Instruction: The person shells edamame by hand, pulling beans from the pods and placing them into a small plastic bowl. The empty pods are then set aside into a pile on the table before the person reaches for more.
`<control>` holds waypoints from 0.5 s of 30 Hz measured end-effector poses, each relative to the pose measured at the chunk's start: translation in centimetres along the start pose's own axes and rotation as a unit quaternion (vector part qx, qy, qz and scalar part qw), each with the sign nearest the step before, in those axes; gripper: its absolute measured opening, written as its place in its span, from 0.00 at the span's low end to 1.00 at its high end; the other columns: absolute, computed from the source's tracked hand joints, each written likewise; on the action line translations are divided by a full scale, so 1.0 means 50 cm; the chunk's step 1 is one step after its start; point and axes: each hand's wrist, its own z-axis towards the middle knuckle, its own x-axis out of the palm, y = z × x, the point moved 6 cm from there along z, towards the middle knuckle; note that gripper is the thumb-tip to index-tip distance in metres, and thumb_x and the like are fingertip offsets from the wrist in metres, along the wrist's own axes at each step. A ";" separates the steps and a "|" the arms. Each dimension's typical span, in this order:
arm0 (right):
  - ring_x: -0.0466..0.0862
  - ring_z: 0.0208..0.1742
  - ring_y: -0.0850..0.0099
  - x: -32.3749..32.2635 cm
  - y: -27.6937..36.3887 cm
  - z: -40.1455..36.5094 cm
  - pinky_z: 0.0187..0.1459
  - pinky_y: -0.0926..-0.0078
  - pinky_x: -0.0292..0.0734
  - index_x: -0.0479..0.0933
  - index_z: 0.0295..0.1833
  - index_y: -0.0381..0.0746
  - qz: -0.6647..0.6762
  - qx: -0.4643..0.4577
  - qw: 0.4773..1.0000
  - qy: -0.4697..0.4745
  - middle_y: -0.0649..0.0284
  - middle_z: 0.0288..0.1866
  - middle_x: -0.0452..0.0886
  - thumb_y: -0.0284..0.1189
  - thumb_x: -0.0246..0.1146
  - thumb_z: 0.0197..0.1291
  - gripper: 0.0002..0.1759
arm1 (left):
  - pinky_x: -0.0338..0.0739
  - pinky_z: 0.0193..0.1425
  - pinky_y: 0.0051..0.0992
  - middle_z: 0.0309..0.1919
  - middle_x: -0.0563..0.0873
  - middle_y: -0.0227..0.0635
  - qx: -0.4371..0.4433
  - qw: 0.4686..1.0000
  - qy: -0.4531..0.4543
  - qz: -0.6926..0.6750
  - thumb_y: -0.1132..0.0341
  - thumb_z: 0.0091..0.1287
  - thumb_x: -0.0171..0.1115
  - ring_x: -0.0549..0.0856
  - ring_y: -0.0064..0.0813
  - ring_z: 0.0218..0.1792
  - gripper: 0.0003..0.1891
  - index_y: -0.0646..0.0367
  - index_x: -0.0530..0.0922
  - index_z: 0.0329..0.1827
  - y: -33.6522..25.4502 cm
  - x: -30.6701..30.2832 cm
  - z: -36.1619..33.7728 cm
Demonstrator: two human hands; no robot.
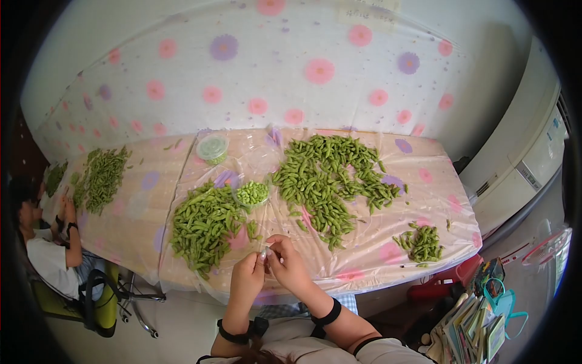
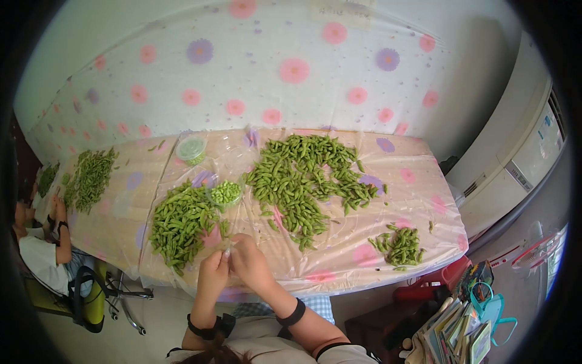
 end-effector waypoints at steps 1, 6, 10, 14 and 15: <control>0.75 0.28 0.78 0.008 -0.004 0.004 0.32 0.80 0.71 0.65 0.54 0.37 -0.002 0.009 1.000 0.017 0.62 0.30 0.76 0.20 0.54 0.63 0.14 | 0.72 0.27 0.34 0.18 0.80 0.44 0.013 1.000 -0.009 0.012 0.63 0.72 0.49 0.80 0.40 0.19 0.15 0.66 0.76 0.33 0.011 -0.005 0.001; 0.77 0.27 0.76 0.059 -0.009 0.024 0.30 0.77 0.72 0.65 0.53 0.37 -0.011 0.021 0.997 0.067 0.60 0.31 0.79 0.20 0.55 0.64 0.13 | 0.71 0.26 0.34 0.17 0.79 0.42 0.001 0.999 -0.038 0.019 0.60 0.74 0.47 0.79 0.37 0.18 0.18 0.66 0.76 0.32 0.015 -0.035 0.003; 0.78 0.27 0.75 0.097 0.008 0.055 0.29 0.78 0.72 0.66 0.52 0.37 0.019 -0.023 0.997 0.076 0.60 0.32 0.80 0.21 0.54 0.65 0.11 | 0.71 0.25 0.34 0.16 0.78 0.42 0.014 0.993 -0.116 0.021 0.58 0.75 0.43 0.79 0.38 0.18 0.21 0.66 0.75 0.32 0.073 -0.063 0.026; 0.77 0.27 0.78 0.126 0.013 0.082 0.27 0.80 0.70 0.66 0.51 0.37 0.007 -0.027 0.995 0.099 0.61 0.31 0.79 0.21 0.53 0.67 0.09 | 0.71 0.23 0.30 0.15 0.77 0.41 -0.074 0.992 -0.100 0.027 0.60 0.75 0.44 0.78 0.33 0.16 0.20 0.67 0.76 0.33 0.096 -0.091 0.038; 0.76 0.27 0.79 0.133 0.005 0.086 0.28 0.81 0.70 0.66 0.51 0.37 0.064 0.019 0.991 0.117 0.63 0.30 0.79 0.21 0.53 0.67 0.09 | 0.71 0.23 0.30 0.15 0.77 0.41 -0.075 0.992 -0.100 0.026 0.60 0.75 0.44 0.78 0.33 0.16 0.20 0.67 0.76 0.33 0.086 -0.095 0.039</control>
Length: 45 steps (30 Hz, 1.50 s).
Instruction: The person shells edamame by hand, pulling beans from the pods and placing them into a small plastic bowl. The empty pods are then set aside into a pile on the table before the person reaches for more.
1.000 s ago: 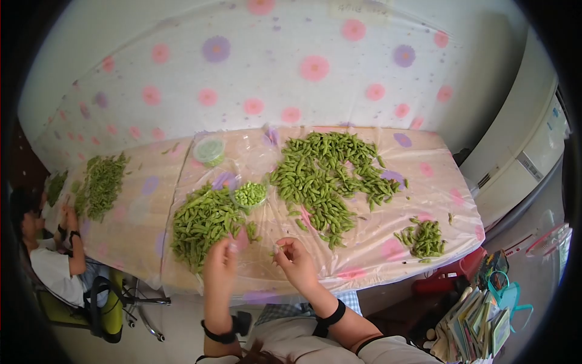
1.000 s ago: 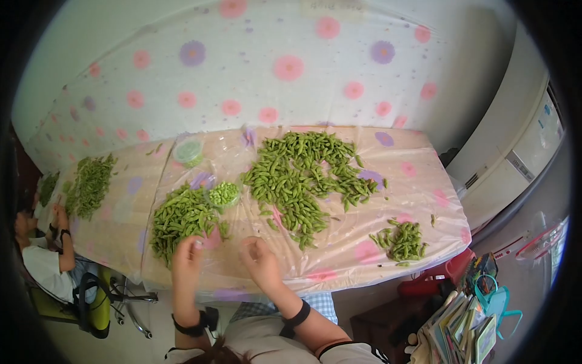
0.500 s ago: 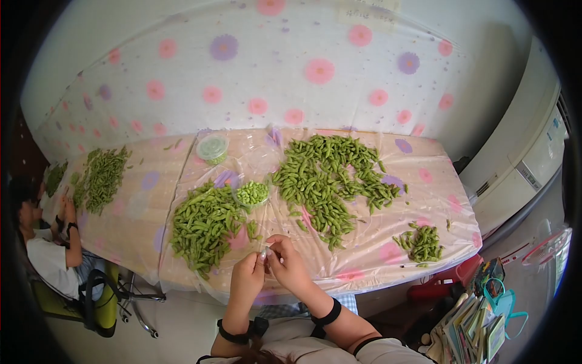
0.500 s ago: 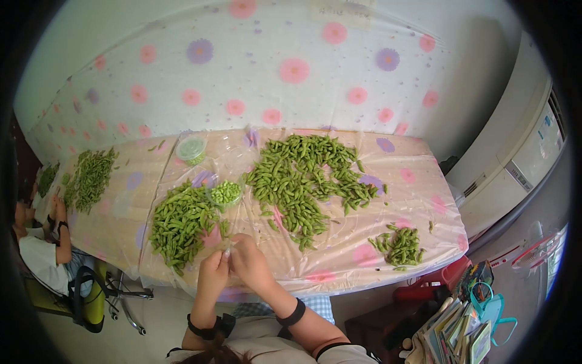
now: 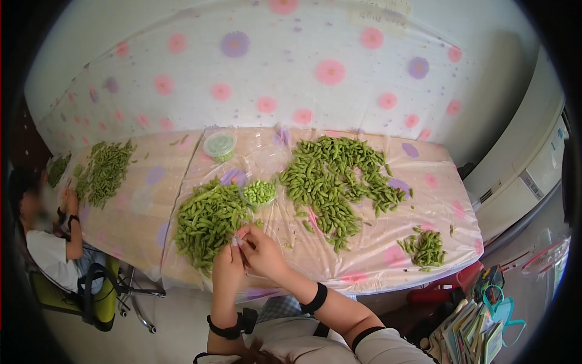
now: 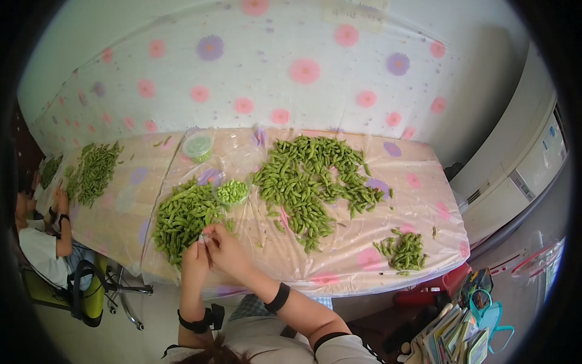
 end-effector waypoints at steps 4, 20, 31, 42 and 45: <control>0.75 0.29 0.82 -0.010 -0.029 0.005 0.31 0.84 0.69 0.67 0.51 0.37 0.150 0.042 0.987 0.025 0.68 0.31 0.77 0.21 0.53 0.67 0.09 | 0.68 0.20 0.23 0.15 0.78 0.35 0.002 0.992 0.057 -0.112 0.62 0.75 0.44 0.76 0.21 0.15 0.18 0.66 0.75 0.33 -0.035 -0.010 0.007; 0.80 0.48 0.74 -0.010 -0.095 -0.003 0.51 0.79 0.74 0.70 0.57 0.31 -0.034 0.032 0.994 0.100 0.60 0.46 0.80 0.18 0.56 0.64 0.16 | 0.66 0.24 0.19 0.22 0.79 0.30 0.109 0.986 -0.007 -0.126 0.64 0.72 0.51 0.73 0.16 0.19 0.11 0.64 0.74 0.39 -0.139 -0.130 0.078; 0.81 0.43 0.76 -0.045 -0.109 -0.040 0.47 0.79 0.74 0.74 0.52 0.31 -0.082 0.056 0.988 0.116 0.62 0.41 0.82 0.23 0.58 0.64 0.12 | 0.76 0.32 0.25 0.27 0.85 0.40 0.175 0.979 0.103 0.030 0.72 0.61 0.59 0.83 0.26 0.27 0.10 0.66 0.82 0.42 -0.129 0.071 0.355; 0.81 0.44 0.75 -0.149 0.030 -0.071 0.46 0.77 0.75 0.75 0.53 0.35 -0.072 0.016 0.992 0.103 0.59 0.41 0.83 0.28 0.59 0.64 0.13 | 0.77 0.37 0.33 0.31 0.84 0.42 0.211 0.940 -0.001 0.267 0.73 0.56 0.63 0.83 0.39 0.33 0.04 0.61 0.82 0.34 -0.106 0.035 0.281; 0.83 0.44 0.70 -0.190 0.033 -0.101 0.47 0.74 0.75 0.75 0.53 0.36 -0.127 0.037 0.983 0.128 0.57 0.42 0.83 0.30 0.60 0.63 0.15 | 0.77 0.37 0.36 0.35 0.84 0.44 0.227 0.951 -0.058 0.202 0.70 0.55 0.64 0.83 0.44 0.33 0.04 0.61 0.82 0.30 -0.100 0.015 0.263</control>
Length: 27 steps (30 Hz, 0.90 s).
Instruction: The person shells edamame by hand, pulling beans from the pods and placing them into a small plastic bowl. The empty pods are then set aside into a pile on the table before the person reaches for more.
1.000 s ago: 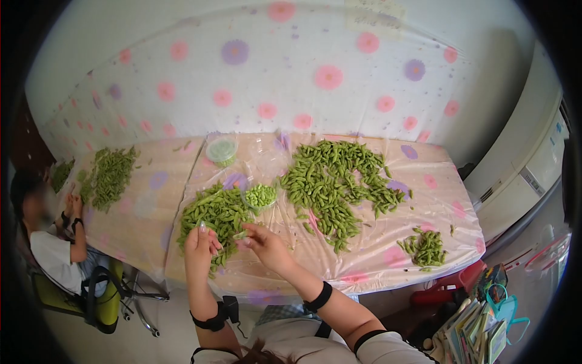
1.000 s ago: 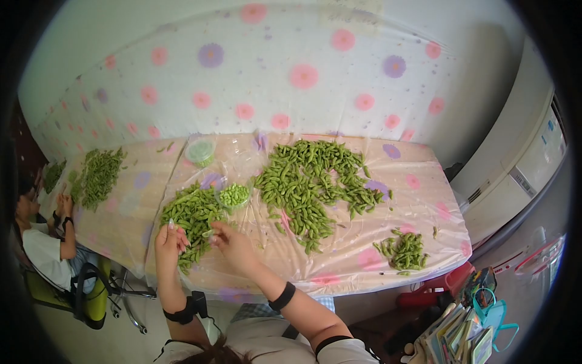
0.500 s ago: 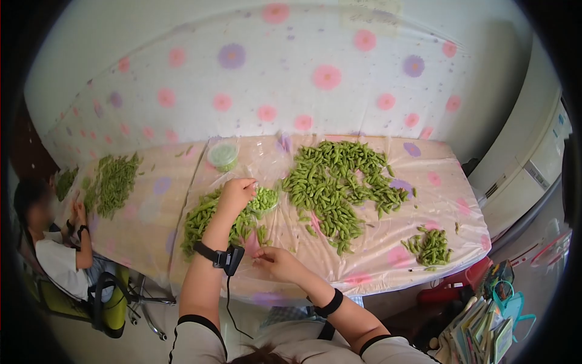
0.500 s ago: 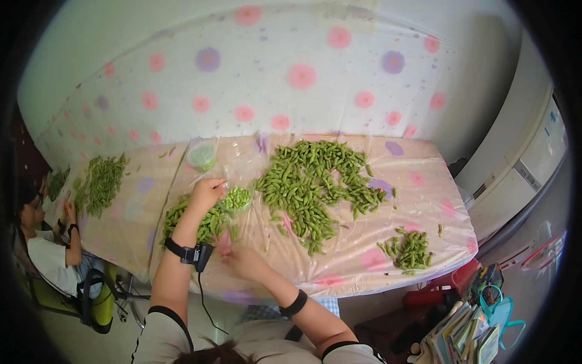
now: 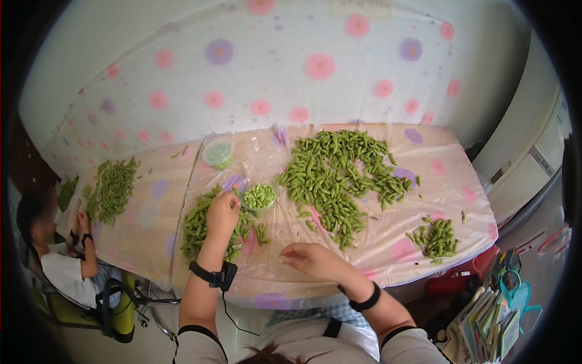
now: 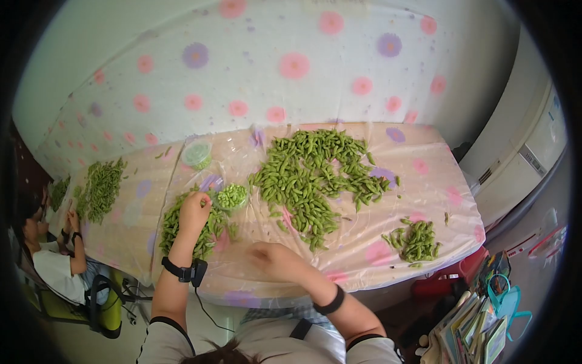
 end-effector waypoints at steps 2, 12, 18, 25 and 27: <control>0.83 0.45 0.68 -0.032 0.001 -0.041 0.47 0.72 0.76 0.75 0.54 0.37 -0.070 0.017 0.997 0.021 0.56 0.43 0.83 0.30 0.60 0.62 0.15 | 0.77 0.40 0.36 0.33 0.83 0.41 0.002 0.994 0.064 0.088 0.69 0.55 0.65 0.83 0.42 0.36 0.04 0.60 0.82 0.29 0.017 0.017 -0.012; 0.82 0.46 0.60 -0.225 0.123 -0.282 0.47 0.68 0.76 0.75 0.57 0.39 -0.297 0.162 0.940 0.031 0.57 0.45 0.83 0.36 0.61 0.61 0.20 | 0.78 0.41 0.39 0.35 0.82 0.41 0.042 0.983 0.115 0.139 0.73 0.52 0.62 0.83 0.45 0.37 0.06 0.57 0.83 0.32 0.042 0.082 -0.072; 0.82 0.48 0.60 -0.303 0.132 -0.395 0.49 0.66 0.75 0.72 0.61 0.40 -0.319 0.261 0.911 0.012 0.58 0.46 0.83 0.41 0.60 0.61 0.26 | 0.78 0.41 0.40 0.36 0.81 0.40 0.051 0.979 0.135 0.147 0.74 0.53 0.61 0.83 0.44 0.37 0.05 0.58 0.82 0.32 0.042 0.082 -0.075; 0.79 0.53 0.54 -0.142 -0.188 -0.537 0.54 0.64 0.73 0.68 0.63 0.36 -0.260 0.367 0.853 0.265 0.51 0.52 0.80 0.50 0.57 0.61 0.34 | 0.78 0.40 0.42 0.39 0.79 0.44 0.062 0.966 0.160 0.194 0.70 0.56 0.58 0.83 0.47 0.36 0.05 0.58 0.78 0.34 0.071 0.117 -0.070; 0.77 0.57 0.51 -0.065 -0.296 -0.598 0.58 0.62 0.70 0.68 0.65 0.36 -0.230 0.416 0.817 0.326 0.49 0.57 0.78 0.55 0.56 0.58 0.39 | 0.77 0.40 0.44 0.39 0.78 0.47 0.070 0.960 0.172 0.209 0.73 0.55 0.57 0.82 0.48 0.38 0.06 0.60 0.76 0.36 0.064 0.119 -0.072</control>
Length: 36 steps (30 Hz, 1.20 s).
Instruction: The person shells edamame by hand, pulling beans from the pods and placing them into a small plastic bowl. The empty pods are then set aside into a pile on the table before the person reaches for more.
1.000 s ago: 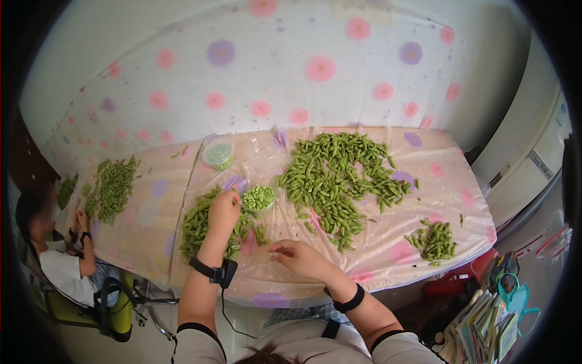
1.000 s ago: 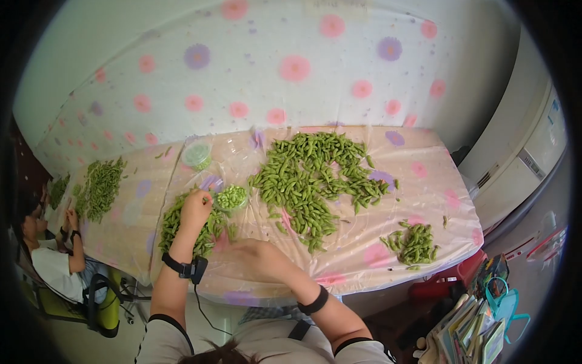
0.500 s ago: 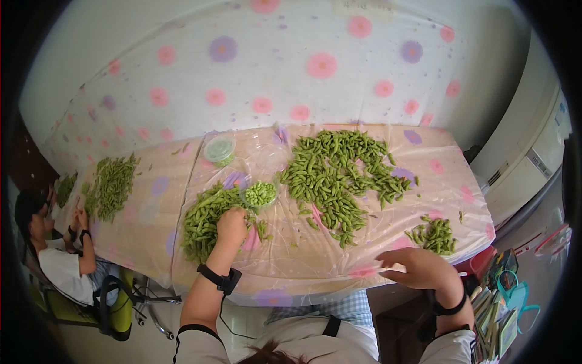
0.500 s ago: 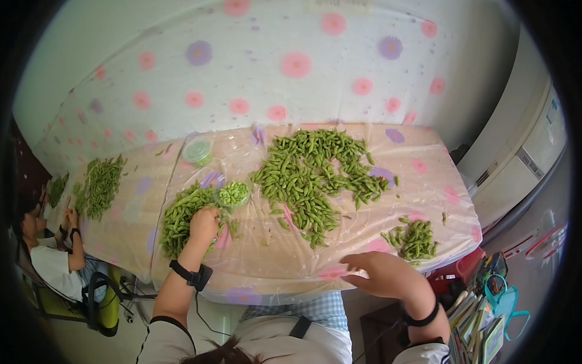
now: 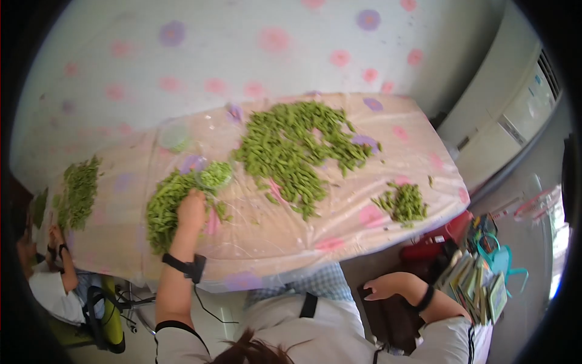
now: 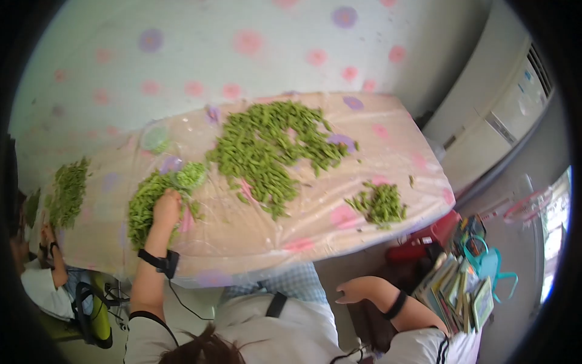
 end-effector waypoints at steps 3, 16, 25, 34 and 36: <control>0.75 0.60 0.52 0.215 -0.091 0.116 0.60 0.60 0.69 0.62 0.68 0.36 -0.062 0.030 0.992 0.109 0.47 0.58 0.76 0.54 0.57 0.59 0.41 | 0.74 0.39 0.46 0.38 0.77 0.49 0.012 0.998 -0.021 -0.064 0.75 0.58 0.52 0.80 0.53 0.37 0.06 0.61 0.73 0.37 -0.010 -0.016 -0.012; 0.73 0.62 0.57 0.494 -0.060 -0.091 0.61 0.55 0.68 0.74 0.61 0.43 0.108 0.007 0.886 0.450 0.59 0.63 0.74 0.62 0.65 0.43 0.44 | 0.73 0.42 0.32 0.40 0.76 0.43 0.064 0.986 -0.046 -0.149 0.77 0.63 0.54 0.78 0.43 0.38 0.07 0.63 0.71 0.44 -0.036 -0.112 -0.064; 0.74 0.61 0.59 0.355 -0.214 -0.171 0.59 0.56 0.70 0.75 0.60 0.41 0.176 0.065 0.882 0.431 0.58 0.60 0.76 0.55 0.61 0.51 0.36 | 0.72 0.40 0.28 0.38 0.76 0.40 0.062 0.986 -0.031 -0.154 0.79 0.63 0.54 0.77 0.35 0.33 0.08 0.63 0.71 0.44 -0.035 -0.117 -0.039; 0.76 0.60 0.60 0.075 -0.376 -0.209 0.57 0.56 0.71 0.75 0.58 0.38 0.197 0.136 0.883 0.404 0.58 0.57 0.79 0.48 0.57 0.59 0.29 | 0.71 0.39 0.26 0.37 0.75 0.38 0.062 0.982 -0.036 -0.175 0.80 0.62 0.54 0.76 0.32 0.31 0.08 0.64 0.71 0.43 -0.040 -0.127 -0.035; 0.76 0.59 0.61 -0.018 -0.420 -0.215 0.57 0.57 0.72 0.76 0.58 0.38 0.199 0.150 0.883 0.397 0.57 0.56 0.79 0.46 0.56 0.60 0.27 | 0.70 0.38 0.25 0.37 0.75 0.37 0.078 0.979 -0.021 -0.187 0.80 0.63 0.54 0.76 0.30 0.31 0.07 0.64 0.71 0.43 -0.036 -0.120 -0.035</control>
